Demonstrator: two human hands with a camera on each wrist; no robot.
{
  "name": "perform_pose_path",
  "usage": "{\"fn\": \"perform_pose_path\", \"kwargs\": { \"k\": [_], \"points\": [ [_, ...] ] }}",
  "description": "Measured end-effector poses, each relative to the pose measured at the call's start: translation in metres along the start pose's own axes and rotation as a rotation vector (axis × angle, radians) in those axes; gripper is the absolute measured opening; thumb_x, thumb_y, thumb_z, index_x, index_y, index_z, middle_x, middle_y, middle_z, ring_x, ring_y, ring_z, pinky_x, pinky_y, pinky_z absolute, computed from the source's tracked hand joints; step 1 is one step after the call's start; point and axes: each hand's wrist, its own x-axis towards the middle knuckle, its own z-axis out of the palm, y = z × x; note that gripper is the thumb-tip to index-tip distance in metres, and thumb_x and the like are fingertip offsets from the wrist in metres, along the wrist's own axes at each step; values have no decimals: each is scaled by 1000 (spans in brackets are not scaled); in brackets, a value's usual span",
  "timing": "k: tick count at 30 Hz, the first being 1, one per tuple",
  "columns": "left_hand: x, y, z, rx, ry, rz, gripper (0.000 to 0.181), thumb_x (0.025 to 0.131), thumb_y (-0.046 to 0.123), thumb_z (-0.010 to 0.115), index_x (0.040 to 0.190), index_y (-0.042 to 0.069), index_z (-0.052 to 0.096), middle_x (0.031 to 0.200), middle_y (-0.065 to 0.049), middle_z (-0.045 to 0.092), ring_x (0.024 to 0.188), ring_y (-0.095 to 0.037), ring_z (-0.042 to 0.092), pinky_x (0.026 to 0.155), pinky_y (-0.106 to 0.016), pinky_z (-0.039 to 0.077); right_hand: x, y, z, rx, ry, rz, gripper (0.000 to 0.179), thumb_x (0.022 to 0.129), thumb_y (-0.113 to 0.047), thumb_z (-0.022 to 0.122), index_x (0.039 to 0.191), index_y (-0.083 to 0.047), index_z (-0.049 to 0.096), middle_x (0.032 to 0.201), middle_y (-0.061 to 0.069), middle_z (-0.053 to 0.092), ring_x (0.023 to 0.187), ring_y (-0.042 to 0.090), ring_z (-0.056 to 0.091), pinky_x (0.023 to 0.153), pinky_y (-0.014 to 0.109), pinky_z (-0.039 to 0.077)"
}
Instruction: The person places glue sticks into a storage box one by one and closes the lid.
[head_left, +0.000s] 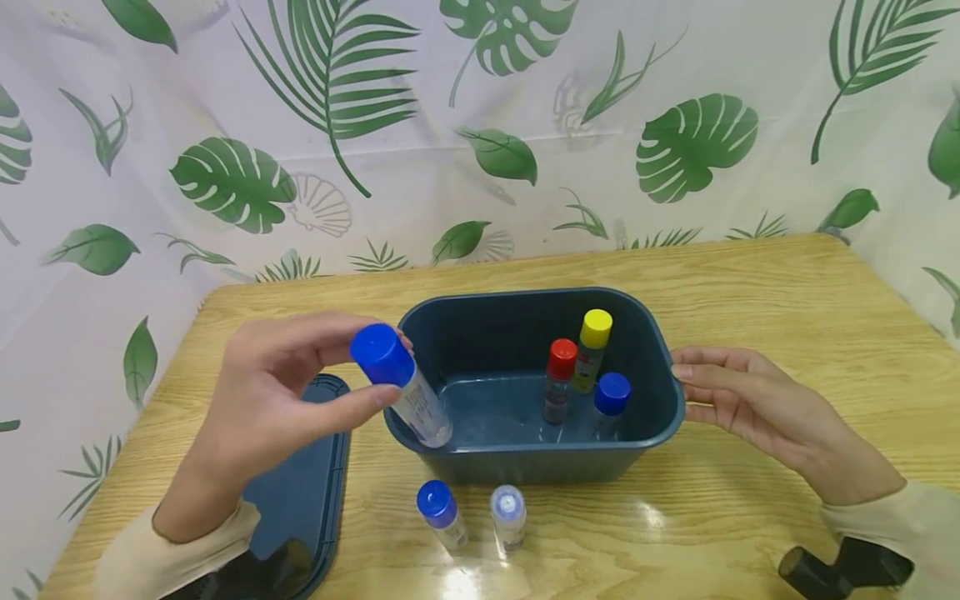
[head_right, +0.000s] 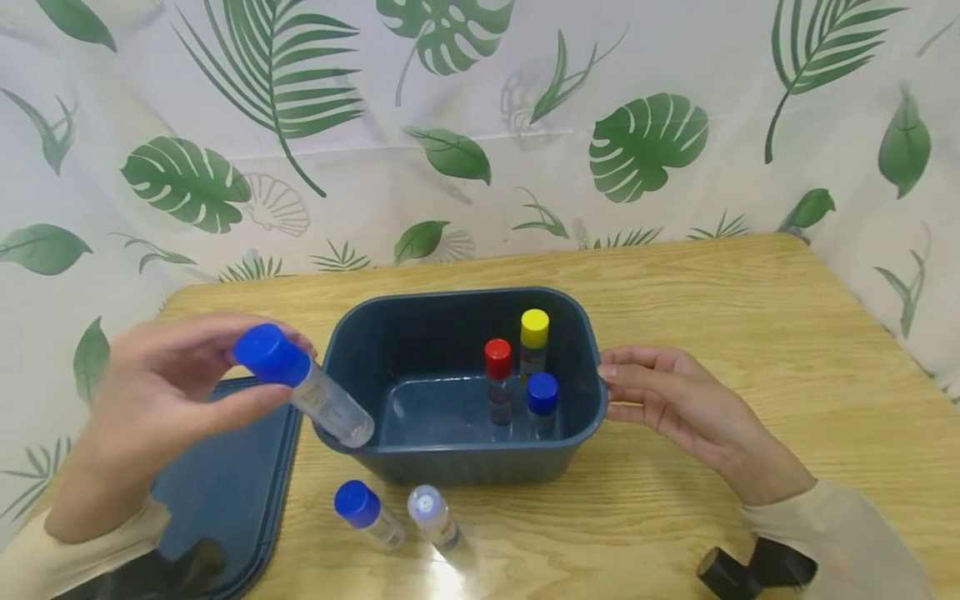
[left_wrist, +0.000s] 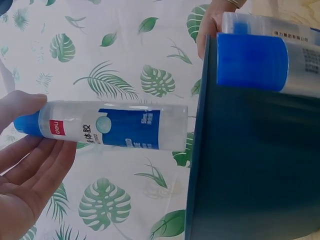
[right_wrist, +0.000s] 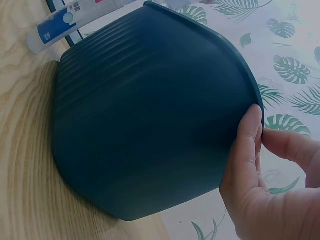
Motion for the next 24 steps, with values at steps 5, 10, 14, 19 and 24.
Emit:
{"fn": "perform_pose_path", "kwargs": {
  "k": [5,10,14,19,24],
  "points": [
    [4,-2,4,61,11,-69,40,68,-13,79,106,-10,67,101,-14,71,93,-23,69,84,-36,56,0,0,0,2,-3,3,38,101,8,30,121,1,62,118,11,64,106,23,65,90,37,53],
    [7,-11,7,85,17,-53,38,70,-12,79,106,-10,67,99,-13,72,90,-21,70,83,-35,56,0,-1,0,12,-7,6,38,102,8,30,121,0,62,118,11,65,106,23,65,91,37,53],
    [11,-23,9,115,33,-42,37,72,-12,77,107,-7,67,99,-13,71,91,-18,69,83,-32,56,-1,-1,0,10,-5,4,38,102,8,30,120,0,62,117,11,65,106,22,65,90,37,53],
    [15,-33,12,123,35,-93,39,70,-15,76,108,-8,67,100,-16,71,91,-17,69,83,-31,56,-1,-1,0,6,-4,-2,38,102,8,30,120,1,62,117,12,65,106,22,65,90,37,53],
    [18,-40,14,134,1,-171,37,72,-11,77,108,-8,66,101,-15,70,89,-18,70,84,-30,56,0,0,0,8,-31,-4,39,102,8,28,121,1,61,118,12,65,107,22,64,91,37,53]
  ]
}}
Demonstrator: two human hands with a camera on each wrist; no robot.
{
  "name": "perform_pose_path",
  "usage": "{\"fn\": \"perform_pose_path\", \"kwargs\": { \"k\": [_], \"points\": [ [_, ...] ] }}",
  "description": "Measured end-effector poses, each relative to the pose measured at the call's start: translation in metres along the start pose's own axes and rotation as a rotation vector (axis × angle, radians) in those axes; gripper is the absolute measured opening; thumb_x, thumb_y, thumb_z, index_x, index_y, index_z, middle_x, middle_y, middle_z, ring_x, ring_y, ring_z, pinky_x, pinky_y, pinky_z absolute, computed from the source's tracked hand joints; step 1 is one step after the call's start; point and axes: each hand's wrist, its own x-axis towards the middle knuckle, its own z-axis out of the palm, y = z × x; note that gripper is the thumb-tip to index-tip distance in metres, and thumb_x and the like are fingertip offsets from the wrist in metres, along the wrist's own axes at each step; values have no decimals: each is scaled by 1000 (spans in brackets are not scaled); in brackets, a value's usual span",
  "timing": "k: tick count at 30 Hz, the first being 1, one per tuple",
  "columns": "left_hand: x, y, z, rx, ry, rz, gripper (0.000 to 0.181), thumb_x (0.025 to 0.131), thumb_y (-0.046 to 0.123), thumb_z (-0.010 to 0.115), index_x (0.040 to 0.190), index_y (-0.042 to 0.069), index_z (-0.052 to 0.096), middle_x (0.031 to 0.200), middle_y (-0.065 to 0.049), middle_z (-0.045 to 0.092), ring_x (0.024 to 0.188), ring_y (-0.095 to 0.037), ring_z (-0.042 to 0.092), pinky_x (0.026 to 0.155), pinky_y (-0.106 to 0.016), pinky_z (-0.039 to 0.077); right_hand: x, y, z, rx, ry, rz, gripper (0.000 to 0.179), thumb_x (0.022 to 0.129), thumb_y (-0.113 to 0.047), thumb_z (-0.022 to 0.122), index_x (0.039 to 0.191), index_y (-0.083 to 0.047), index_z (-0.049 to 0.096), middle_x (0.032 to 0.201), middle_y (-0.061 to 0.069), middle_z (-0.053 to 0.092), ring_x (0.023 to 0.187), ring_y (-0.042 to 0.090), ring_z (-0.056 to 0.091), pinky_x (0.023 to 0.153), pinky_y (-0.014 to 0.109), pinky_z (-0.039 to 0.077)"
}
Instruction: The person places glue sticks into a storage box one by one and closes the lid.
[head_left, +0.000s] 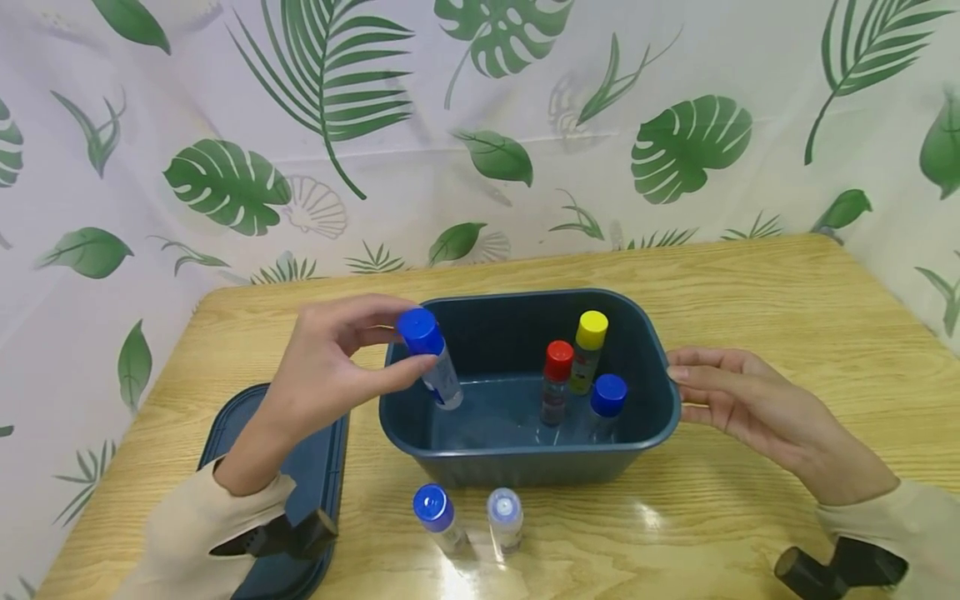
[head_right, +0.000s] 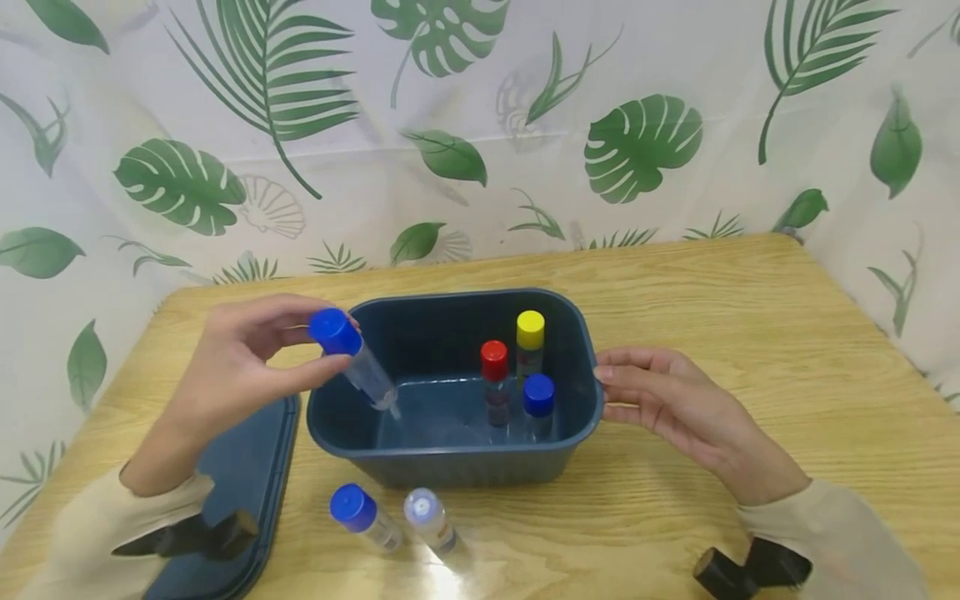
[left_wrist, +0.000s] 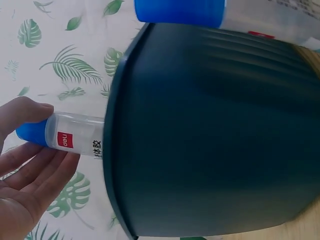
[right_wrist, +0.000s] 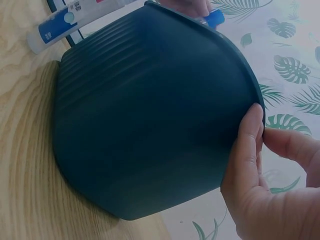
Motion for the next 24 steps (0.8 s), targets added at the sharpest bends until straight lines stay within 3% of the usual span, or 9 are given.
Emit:
{"fn": "perform_pose_path", "kwargs": {
  "k": [7,16,24],
  "points": [
    [4,-15,6,46,-51,-67,34,77,-2,77,110,-3,68,102,-11,71,91,-19,70,86,-31,55,0,0,0,-25,27,0,38,102,8,30,120,0,62,117,11,65,106,22,65,90,37,53],
    [8,-29,12,60,-51,-115,33,77,0,79,108,-3,67,101,-13,70,90,-23,70,83,-33,56,-1,1,0,-35,25,2,38,102,7,29,121,0,62,117,10,65,105,21,65,90,36,53],
    [11,-33,17,142,-81,-200,33,76,5,80,106,0,68,98,-12,71,88,-23,70,80,-32,57,-1,1,0,-55,49,1,37,102,7,31,119,-1,62,115,10,65,103,20,65,89,35,54]
  ]
}}
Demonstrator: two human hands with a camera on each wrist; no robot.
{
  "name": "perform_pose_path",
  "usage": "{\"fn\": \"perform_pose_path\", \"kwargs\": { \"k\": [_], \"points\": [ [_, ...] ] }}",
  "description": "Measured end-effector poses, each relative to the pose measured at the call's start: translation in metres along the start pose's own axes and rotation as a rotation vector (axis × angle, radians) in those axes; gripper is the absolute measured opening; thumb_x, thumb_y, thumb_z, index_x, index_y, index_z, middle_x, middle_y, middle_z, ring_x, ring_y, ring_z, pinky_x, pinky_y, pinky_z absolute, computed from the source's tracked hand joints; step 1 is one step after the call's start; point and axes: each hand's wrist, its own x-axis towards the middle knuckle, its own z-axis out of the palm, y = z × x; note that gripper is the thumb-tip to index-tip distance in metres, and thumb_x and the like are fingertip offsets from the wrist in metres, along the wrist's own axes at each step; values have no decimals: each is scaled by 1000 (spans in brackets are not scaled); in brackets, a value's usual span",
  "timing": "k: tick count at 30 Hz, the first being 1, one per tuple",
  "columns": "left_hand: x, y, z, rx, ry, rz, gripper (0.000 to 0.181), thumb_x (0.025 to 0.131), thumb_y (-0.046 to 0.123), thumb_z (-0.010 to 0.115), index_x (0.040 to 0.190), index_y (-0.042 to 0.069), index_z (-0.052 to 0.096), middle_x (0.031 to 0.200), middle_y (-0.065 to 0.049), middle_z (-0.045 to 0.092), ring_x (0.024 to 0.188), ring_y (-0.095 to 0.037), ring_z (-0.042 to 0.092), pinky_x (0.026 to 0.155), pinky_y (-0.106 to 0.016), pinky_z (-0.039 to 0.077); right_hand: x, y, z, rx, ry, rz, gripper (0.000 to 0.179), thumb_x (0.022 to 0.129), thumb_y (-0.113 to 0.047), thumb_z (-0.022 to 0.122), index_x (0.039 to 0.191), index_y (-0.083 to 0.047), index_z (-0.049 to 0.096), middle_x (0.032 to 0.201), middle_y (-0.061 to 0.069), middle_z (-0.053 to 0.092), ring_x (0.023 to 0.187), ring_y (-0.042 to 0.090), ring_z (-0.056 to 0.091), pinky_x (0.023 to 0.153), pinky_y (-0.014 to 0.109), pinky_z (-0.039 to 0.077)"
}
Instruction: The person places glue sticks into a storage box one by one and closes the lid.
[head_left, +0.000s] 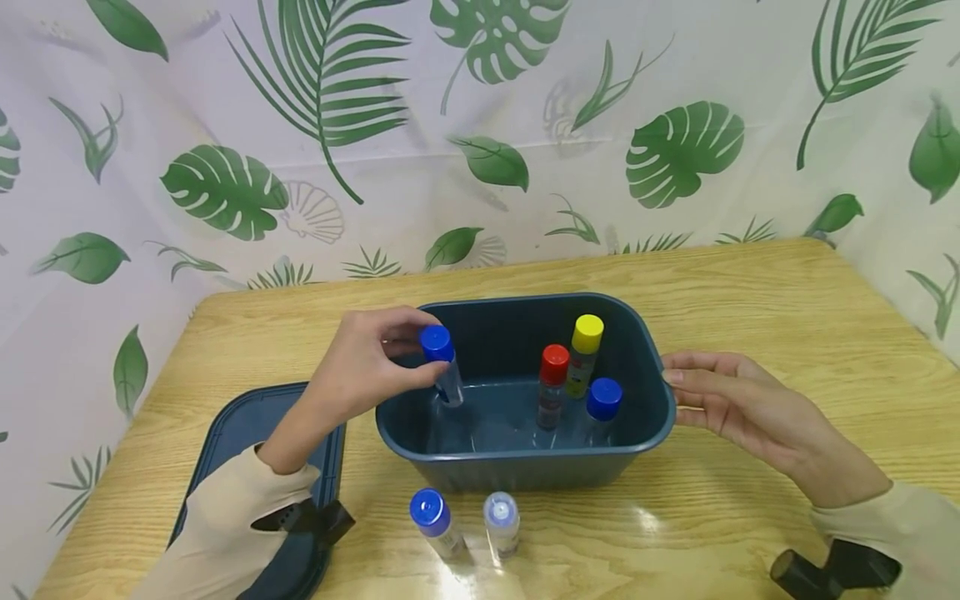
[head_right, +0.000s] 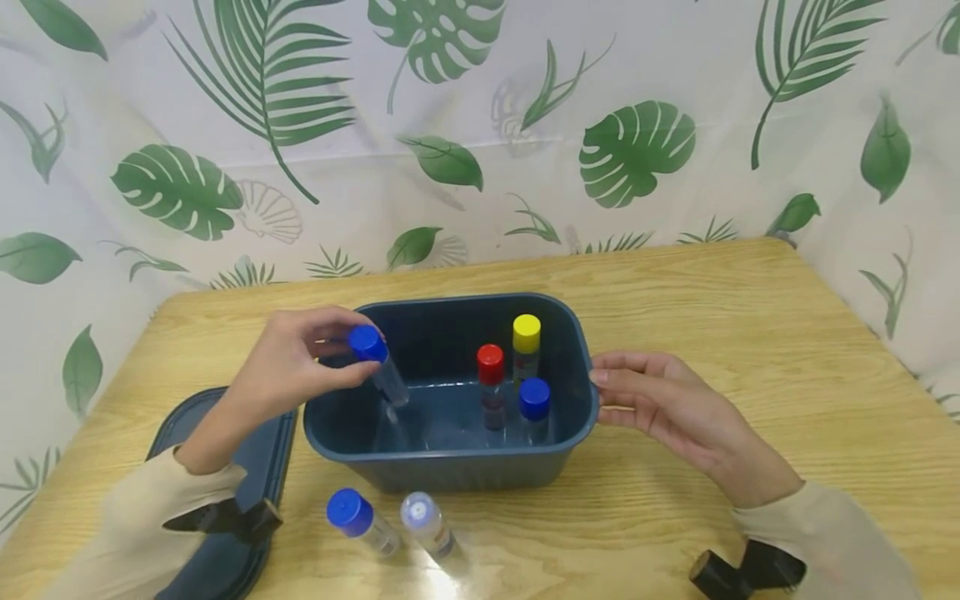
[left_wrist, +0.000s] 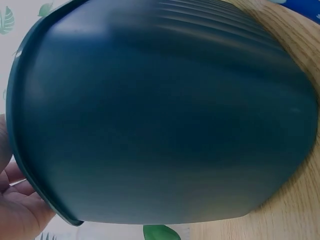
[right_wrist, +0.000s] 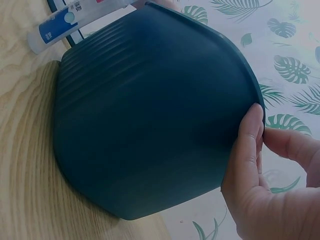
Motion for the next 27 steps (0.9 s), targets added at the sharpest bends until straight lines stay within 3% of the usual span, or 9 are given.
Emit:
{"fn": "perform_pose_path", "kwargs": {
  "k": [10,19,27],
  "points": [
    [7,-4,6,178,-52,51,32,77,5,79,106,0,68,100,-11,70,90,-24,68,84,-38,56,1,1,0,32,-41,-17,39,101,9,28,120,1,61,117,11,65,105,22,65,91,36,53],
    [12,-1,9,389,-159,134,33,74,9,80,103,-2,68,94,-10,70,78,-19,63,72,-29,58,0,1,1,27,-25,-17,38,101,8,29,120,1,62,116,11,65,105,22,65,91,36,53],
    [13,0,10,417,-191,122,35,75,9,80,106,-2,67,100,-13,69,84,-23,65,76,-33,58,0,1,2,15,-11,-20,37,101,8,30,120,1,62,116,11,65,105,22,65,90,37,53]
  ]
}}
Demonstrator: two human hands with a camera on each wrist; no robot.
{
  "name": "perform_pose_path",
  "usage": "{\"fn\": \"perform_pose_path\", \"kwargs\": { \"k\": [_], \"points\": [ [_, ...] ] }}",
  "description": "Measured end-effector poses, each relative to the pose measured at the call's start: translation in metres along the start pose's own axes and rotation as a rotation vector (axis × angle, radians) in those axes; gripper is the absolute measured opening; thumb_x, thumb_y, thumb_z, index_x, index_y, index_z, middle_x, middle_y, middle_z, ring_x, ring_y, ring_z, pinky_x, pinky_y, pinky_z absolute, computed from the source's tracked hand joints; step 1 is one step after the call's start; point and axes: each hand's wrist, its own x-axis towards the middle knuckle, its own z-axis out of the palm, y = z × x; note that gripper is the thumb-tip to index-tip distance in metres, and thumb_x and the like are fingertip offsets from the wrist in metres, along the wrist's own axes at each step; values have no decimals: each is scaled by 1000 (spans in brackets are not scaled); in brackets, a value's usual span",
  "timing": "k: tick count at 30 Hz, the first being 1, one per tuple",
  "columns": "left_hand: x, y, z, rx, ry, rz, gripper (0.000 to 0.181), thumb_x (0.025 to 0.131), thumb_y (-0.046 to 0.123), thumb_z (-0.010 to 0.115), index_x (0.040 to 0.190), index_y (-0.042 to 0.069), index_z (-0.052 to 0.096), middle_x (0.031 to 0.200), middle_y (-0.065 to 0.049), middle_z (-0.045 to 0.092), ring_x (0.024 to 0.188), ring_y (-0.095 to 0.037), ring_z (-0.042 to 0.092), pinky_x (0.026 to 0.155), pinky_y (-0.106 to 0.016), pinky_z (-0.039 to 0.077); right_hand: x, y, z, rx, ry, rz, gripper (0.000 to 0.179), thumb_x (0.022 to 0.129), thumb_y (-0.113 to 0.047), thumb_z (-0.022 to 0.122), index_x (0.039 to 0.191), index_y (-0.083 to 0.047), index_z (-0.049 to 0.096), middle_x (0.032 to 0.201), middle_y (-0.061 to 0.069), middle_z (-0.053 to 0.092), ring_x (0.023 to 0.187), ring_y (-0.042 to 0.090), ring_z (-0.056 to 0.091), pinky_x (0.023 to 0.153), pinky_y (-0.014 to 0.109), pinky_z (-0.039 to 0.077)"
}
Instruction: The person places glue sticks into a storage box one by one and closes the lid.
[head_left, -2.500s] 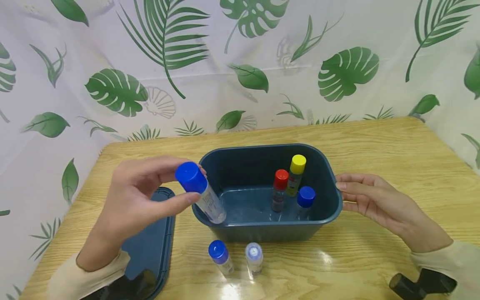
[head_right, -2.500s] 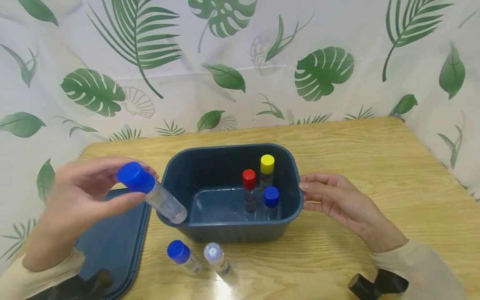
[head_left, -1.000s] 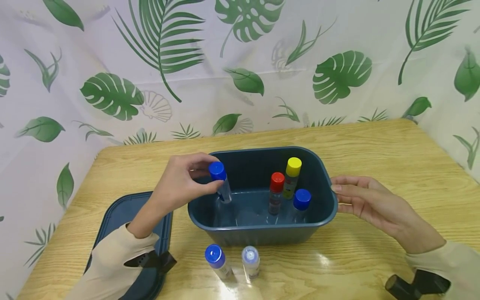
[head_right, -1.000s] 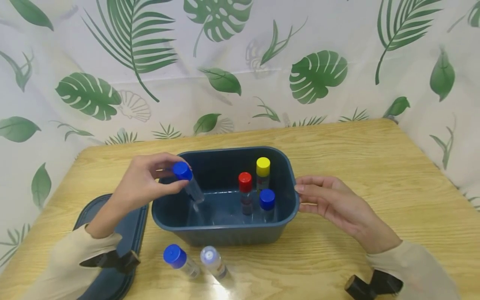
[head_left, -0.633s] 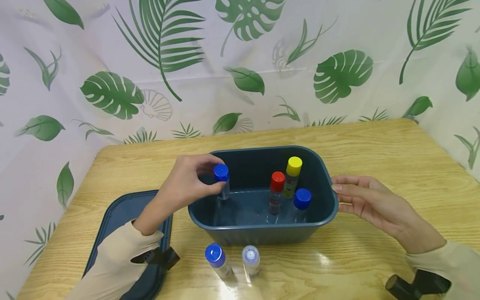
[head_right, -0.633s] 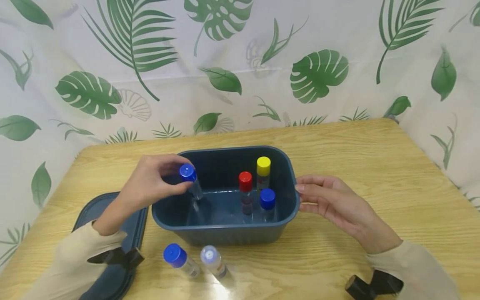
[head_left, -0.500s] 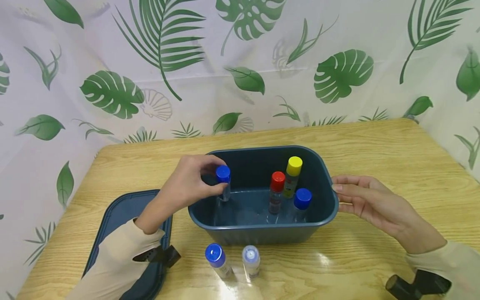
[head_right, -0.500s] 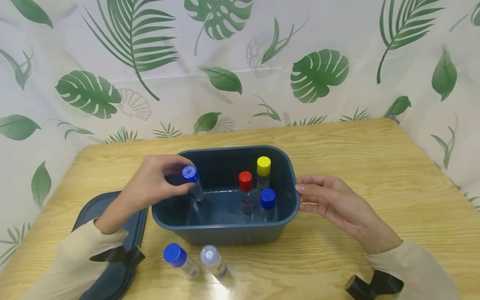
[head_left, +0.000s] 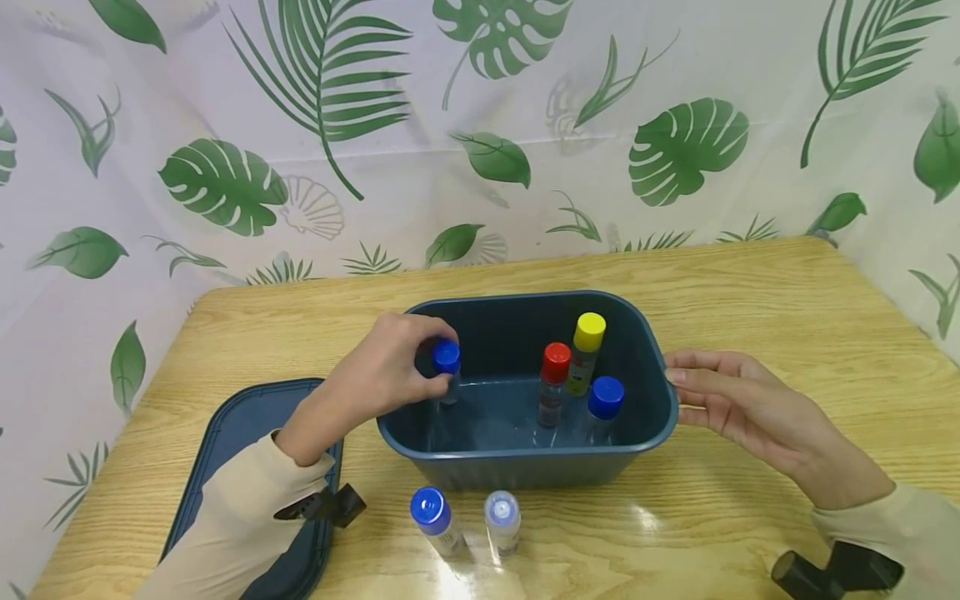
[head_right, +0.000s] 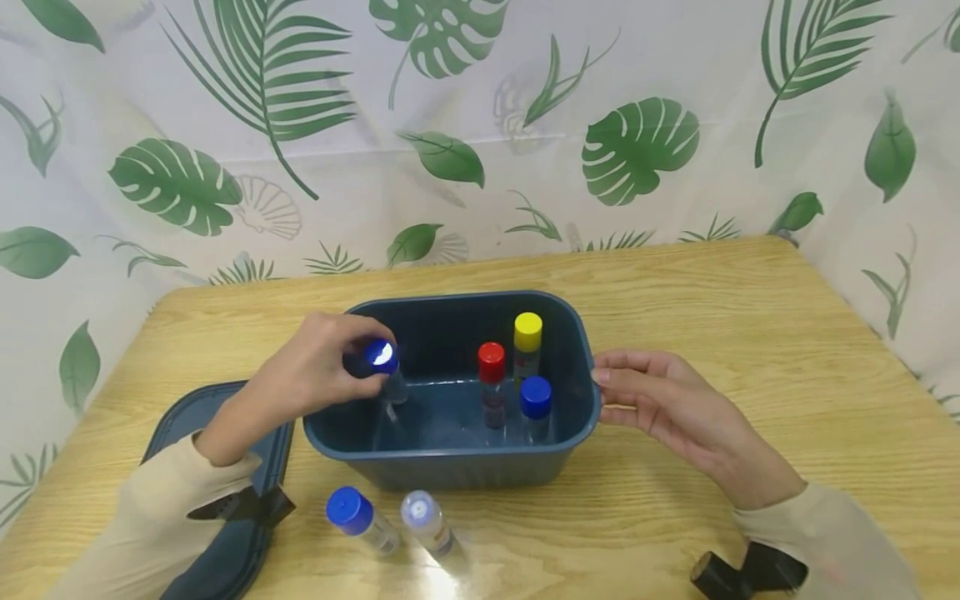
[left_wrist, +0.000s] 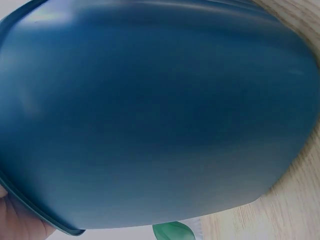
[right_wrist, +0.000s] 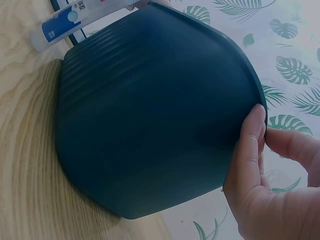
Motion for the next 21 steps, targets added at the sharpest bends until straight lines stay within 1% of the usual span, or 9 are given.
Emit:
{"fn": "perform_pose_path", "kwargs": {
  "k": [6,11,16,21],
  "points": [
    [0,2,-2,2,-31,-15,36,76,7,79,109,-2,67,104,-15,69,88,-23,66,78,-33,58,-1,0,0,-11,19,1,37,101,8,31,119,0,62,116,11,65,104,22,66,90,37,53],
    [0,1,-2,-2,-42,-23,35,78,6,78,110,-3,67,104,-15,69,89,-24,67,78,-33,58,-1,1,-1,-10,20,3,37,101,8,31,118,0,62,115,10,65,103,21,66,89,37,54],
    [0,1,-1,16,-38,-2,36,80,7,76,112,-5,67,105,-17,69,92,-27,68,77,-34,58,-1,1,-1,-15,20,3,37,101,8,31,118,0,62,115,10,65,103,21,66,89,36,54],
    [1,3,-2,37,-33,12,37,81,6,74,115,-7,66,107,-18,69,93,-27,68,75,-33,59,-1,1,-1,-10,0,-5,38,101,9,30,120,1,62,116,11,64,105,22,65,90,37,53]
  ]
}}
